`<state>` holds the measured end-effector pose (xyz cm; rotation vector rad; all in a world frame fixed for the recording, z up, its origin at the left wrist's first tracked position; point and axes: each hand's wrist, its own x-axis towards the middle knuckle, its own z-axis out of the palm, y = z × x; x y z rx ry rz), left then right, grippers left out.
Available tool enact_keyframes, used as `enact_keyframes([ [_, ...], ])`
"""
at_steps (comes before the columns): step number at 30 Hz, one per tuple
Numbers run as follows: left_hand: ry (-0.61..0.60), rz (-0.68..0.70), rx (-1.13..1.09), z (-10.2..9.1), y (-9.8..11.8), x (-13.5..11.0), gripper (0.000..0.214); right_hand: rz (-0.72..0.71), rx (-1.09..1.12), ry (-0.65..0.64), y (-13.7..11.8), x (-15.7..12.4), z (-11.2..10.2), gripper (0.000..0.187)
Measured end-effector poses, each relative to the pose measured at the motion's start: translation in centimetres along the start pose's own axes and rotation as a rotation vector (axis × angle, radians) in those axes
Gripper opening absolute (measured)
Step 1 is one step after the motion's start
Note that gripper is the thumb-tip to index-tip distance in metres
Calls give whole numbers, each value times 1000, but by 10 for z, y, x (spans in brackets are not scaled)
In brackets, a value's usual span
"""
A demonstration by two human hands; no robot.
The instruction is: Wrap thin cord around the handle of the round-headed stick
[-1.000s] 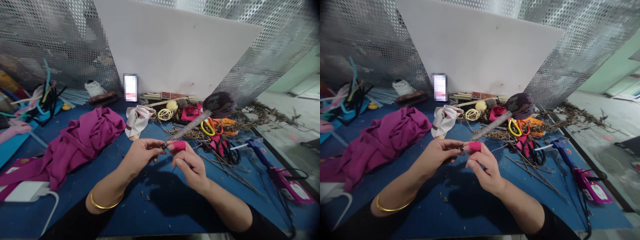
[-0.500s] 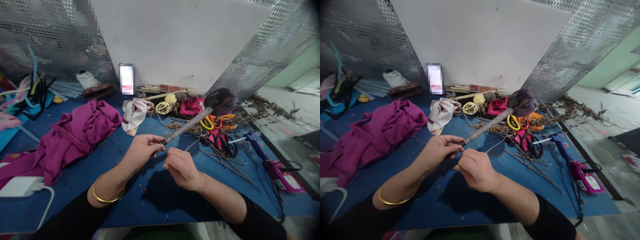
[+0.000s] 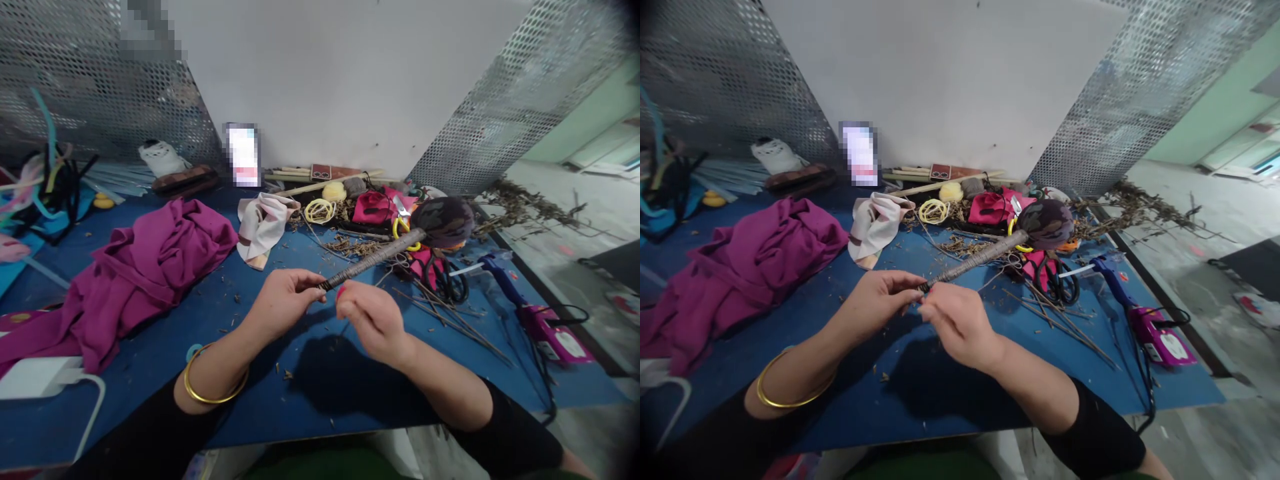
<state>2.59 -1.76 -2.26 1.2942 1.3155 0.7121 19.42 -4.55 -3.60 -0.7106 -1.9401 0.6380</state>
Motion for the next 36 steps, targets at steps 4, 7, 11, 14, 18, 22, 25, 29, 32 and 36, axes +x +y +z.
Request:
enact_keyframes([
  [4,-57,57,48,3,-5,1,17,236,175,89,4,2,-7,28],
  [7,-98,90,68,4,-9,3,16,329,201,141,6,4,-10,31],
  [11,-134,111,116,5,-11,3,20,372,190,148,8,8,-12,30],
  [14,-131,114,201,5,-9,0,22,388,172,138,8,11,-13,29],
  [18,-108,136,341,7,-9,-2,24,389,122,117,10,11,-14,24],
  [22,-120,147,365,8,-12,-2,27,342,55,84,11,10,-14,21],
  [25,-126,159,386,7,-14,-1,26,327,41,76,11,11,-14,22],
  [29,-135,213,489,8,-14,-4,25,348,-7,84,13,11,-13,23],
  [32,-127,265,621,9,-12,-8,26,379,-60,48,15,11,-14,22],
  [36,-103,374,803,10,-12,-11,26,443,-98,11,19,12,-15,23],
])
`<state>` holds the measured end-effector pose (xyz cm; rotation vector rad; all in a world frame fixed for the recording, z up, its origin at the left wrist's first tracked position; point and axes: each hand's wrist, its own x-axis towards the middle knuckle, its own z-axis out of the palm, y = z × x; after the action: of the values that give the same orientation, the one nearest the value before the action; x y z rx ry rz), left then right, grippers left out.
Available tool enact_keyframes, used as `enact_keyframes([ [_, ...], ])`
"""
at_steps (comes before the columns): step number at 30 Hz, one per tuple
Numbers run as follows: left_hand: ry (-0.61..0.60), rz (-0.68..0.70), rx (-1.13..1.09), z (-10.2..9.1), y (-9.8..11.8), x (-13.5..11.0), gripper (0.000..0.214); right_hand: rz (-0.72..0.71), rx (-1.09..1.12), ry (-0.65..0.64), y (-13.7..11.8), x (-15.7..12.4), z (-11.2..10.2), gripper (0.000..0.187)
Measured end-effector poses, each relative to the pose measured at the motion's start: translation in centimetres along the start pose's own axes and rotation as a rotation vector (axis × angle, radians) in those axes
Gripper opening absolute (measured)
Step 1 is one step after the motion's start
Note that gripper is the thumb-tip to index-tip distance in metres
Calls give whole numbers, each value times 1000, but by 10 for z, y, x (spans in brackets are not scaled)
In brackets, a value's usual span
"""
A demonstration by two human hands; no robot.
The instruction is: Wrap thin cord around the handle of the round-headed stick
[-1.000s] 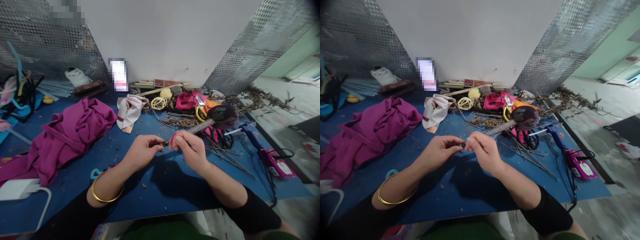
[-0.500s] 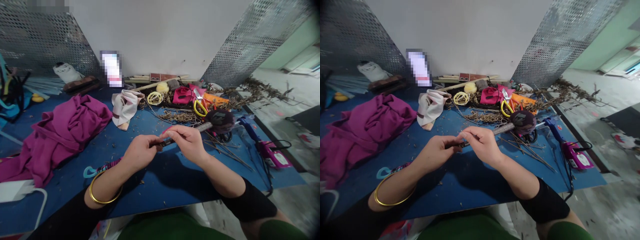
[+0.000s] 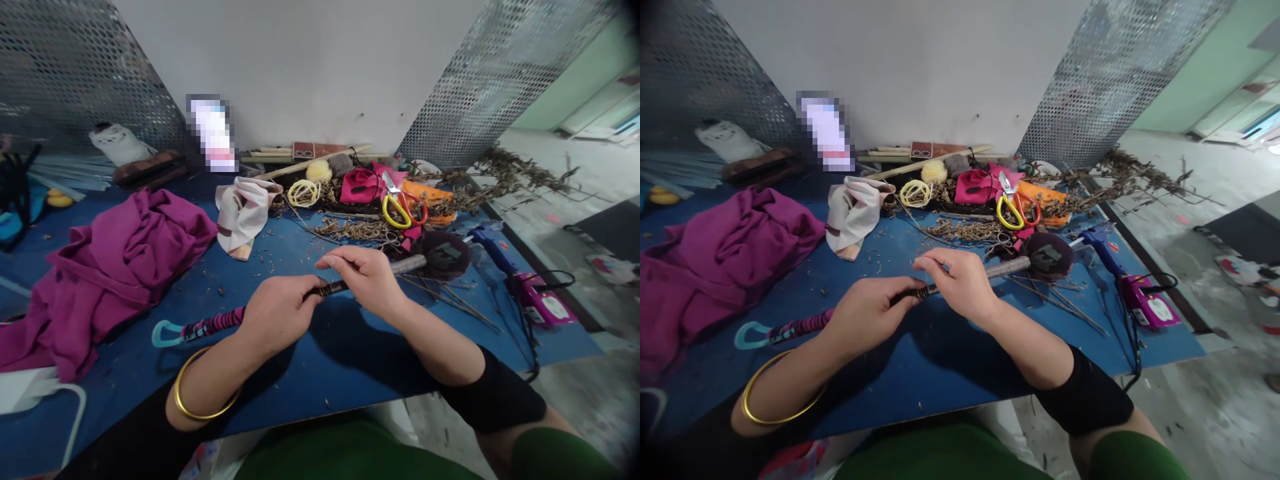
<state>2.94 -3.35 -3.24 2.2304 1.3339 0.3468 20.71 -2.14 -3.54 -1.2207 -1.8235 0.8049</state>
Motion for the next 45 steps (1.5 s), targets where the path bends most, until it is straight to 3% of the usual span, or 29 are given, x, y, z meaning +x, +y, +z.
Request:
enact_keyframes([
  [9,103,232,316,1,3,-2,27,62,-11,-20,2,1,-1,24],
  [15,178,389,318,6,-2,-2,28,94,-28,-18,1,1,-1,24],
  [22,212,407,279,9,-5,-2,22,138,-11,-17,4,2,1,24],
  [27,244,377,238,11,-6,-2,22,199,111,-88,4,5,-6,21],
  [31,223,271,178,3,-11,1,25,262,292,-86,0,8,-28,23],
  [37,249,4,112,-28,-24,5,27,304,327,-25,5,7,-80,27],
  [40,257,-66,58,-39,-32,4,28,343,361,152,15,7,-108,25],
  [45,180,-86,-113,-48,-40,4,25,268,391,496,46,8,-143,16],
])
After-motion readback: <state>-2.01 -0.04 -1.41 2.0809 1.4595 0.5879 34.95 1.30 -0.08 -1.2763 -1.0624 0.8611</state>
